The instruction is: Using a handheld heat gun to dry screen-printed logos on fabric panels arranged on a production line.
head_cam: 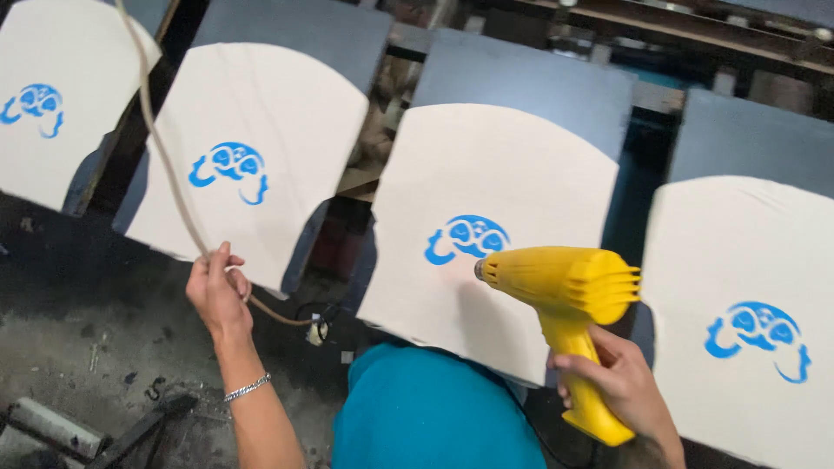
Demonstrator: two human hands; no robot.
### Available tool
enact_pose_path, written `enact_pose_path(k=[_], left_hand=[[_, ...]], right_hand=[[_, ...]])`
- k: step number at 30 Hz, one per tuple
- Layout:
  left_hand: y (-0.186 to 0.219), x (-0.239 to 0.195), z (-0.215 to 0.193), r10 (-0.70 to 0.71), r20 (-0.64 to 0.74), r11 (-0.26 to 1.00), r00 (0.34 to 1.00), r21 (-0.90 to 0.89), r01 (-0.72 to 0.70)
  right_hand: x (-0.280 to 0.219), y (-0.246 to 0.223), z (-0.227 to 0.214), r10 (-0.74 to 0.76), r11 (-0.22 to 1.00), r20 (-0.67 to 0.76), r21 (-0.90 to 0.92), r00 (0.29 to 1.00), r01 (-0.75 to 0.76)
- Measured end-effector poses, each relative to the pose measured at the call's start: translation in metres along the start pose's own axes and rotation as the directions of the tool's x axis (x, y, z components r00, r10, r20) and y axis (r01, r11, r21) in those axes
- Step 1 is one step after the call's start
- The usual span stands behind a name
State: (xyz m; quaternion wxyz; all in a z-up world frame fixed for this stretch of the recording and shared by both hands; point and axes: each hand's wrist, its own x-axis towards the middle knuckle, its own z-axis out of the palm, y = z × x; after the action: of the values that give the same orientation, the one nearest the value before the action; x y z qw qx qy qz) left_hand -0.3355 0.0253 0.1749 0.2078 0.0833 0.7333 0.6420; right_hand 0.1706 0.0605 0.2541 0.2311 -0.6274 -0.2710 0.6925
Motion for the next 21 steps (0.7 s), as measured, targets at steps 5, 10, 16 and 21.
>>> enact_pose_path(k=[5, 10, 16, 21], left_hand=[[0.038, 0.058, -0.016, -0.172, 0.088, 0.947, 0.981, 0.288, 0.141], [-0.005, 0.128, -0.031, -0.153, -0.016, 0.910, 0.988, 0.388, 0.147], [-0.047, 0.157, -0.024, -0.090, 0.099, 0.937, 0.991, 0.346, 0.051], [-0.105, 0.188, -0.033, 0.172, 0.011, 0.932, 0.985, 0.322, -0.166]], right_hand=[[0.020, -0.046, 0.110, 0.017, 0.864, -0.068, -0.501, 0.998, -0.049], [0.013, -0.062, 0.135, 0.106, 0.753, -0.120, -0.639, 0.987, -0.158], [0.012, -0.067, 0.166, 0.020, 0.732, -0.090, -0.677, 0.996, -0.076], [0.004, -0.073, 0.178, 0.168, 0.758, -0.139, -0.615, 0.976, -0.218]])
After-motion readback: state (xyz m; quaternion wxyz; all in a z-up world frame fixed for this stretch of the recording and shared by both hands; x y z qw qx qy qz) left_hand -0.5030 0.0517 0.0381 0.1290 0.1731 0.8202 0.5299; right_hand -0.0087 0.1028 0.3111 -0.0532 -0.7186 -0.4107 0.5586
